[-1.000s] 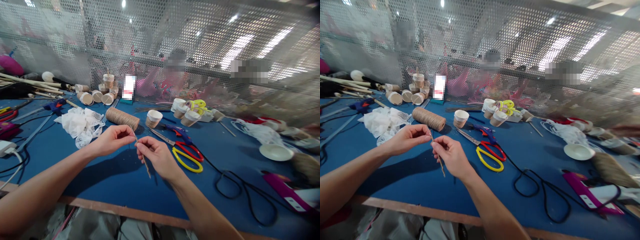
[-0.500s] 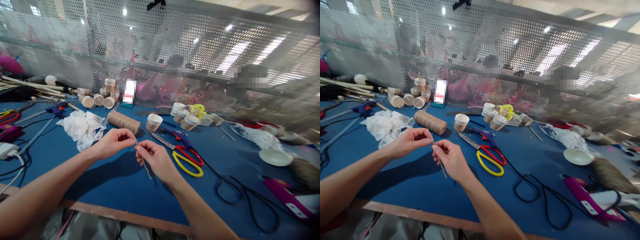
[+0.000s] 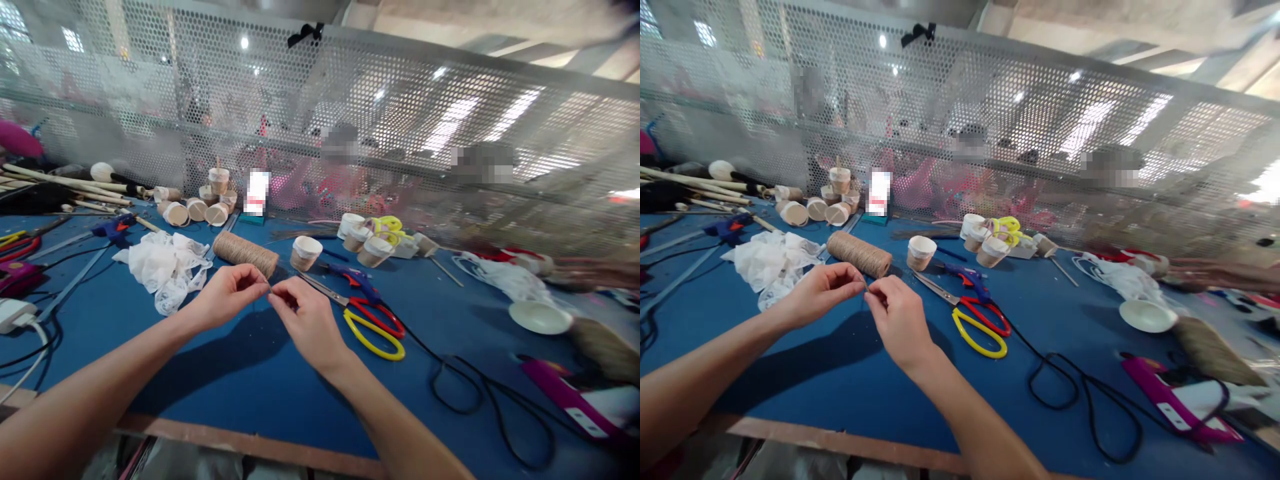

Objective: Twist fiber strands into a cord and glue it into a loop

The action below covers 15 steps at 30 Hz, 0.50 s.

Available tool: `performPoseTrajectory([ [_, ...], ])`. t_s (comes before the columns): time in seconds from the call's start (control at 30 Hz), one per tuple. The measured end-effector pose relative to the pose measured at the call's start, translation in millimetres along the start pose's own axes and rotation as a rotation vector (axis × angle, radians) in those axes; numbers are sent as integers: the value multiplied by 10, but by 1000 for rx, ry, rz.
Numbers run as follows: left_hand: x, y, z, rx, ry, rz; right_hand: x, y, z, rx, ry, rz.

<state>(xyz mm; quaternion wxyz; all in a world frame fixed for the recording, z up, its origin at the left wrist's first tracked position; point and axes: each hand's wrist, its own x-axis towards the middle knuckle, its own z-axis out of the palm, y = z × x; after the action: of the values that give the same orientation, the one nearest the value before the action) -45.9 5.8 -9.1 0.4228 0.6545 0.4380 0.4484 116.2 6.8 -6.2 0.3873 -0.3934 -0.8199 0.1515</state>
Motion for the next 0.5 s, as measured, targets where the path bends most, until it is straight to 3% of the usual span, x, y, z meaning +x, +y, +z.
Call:
performPoseTrajectory([
  [0.27,-5,41,4,-18,-55,-16,-30,21,-20,414,-106,294],
  [0.5,6,15,-16,-59,-84,-28,-58,31,-43,575,-193,403],
])
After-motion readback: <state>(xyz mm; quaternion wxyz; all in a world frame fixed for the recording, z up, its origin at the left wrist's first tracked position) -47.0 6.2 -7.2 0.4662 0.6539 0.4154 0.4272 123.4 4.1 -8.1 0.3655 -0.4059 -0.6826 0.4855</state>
